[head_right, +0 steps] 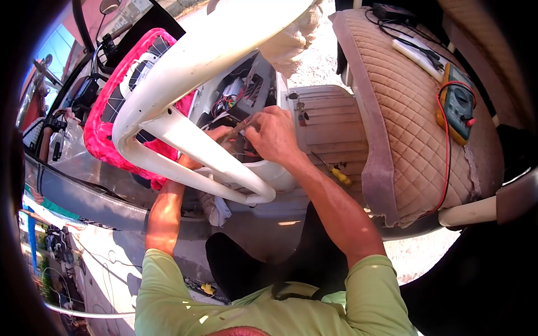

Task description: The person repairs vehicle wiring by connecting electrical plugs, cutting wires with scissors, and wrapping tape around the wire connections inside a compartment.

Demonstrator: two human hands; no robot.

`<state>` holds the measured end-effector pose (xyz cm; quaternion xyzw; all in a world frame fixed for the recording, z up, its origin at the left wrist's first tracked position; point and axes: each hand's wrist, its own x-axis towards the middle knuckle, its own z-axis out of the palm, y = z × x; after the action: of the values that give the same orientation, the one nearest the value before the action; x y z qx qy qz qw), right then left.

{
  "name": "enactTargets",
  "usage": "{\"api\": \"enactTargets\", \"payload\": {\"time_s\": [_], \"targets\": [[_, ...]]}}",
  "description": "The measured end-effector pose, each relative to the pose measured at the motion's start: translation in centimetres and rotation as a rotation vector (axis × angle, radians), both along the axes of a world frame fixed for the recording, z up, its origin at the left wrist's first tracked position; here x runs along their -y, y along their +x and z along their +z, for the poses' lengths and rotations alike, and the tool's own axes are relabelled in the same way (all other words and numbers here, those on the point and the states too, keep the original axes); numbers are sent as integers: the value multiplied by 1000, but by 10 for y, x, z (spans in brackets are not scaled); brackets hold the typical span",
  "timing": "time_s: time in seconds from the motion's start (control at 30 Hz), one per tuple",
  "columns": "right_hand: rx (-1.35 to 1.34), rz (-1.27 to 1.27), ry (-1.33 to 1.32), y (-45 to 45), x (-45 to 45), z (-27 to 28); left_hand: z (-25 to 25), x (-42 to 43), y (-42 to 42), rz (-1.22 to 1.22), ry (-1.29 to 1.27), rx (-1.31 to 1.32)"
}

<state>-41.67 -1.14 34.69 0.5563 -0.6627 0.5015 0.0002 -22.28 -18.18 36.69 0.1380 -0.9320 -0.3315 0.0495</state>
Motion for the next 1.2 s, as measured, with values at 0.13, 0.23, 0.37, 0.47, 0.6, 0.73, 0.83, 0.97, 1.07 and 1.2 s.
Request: {"api": "enactTargets", "payload": {"time_s": [0.13, 0.23, 0.37, 0.47, 0.6, 0.73, 0.83, 0.97, 1.07, 1.2], "targets": [[17, 8, -6, -1, 1, -3, -8, 5, 1, -29, 22, -56], [26, 8, -12, -1, 3, -7, -9, 7, 1, -25, 42, -22], [59, 39, -41, -3, 3, -6, 8, -13, -4, 13, 135, 47], [-13, 3, -82, 0, 0, -1, -9, 2, -4, -52, 135, -24], [2, 21, -79, -2, 1, -1, -16, 9, -5, -105, 89, -85], [8, 33, -80, -2, 2, -2, 4, -7, -4, -25, 35, 36], [10, 39, -76, -3, 2, -3, -5, 4, -3, -90, -32, -58], [34, 35, -48, -4, 6, -9, 0, -4, -4, -69, 25, -113], [-19, 7, -41, -2, 4, -6, 8, -10, -3, -39, 42, -103], [-29, -18, -30, -2, 4, -6, 18, -19, -5, -37, 31, -130]]}}
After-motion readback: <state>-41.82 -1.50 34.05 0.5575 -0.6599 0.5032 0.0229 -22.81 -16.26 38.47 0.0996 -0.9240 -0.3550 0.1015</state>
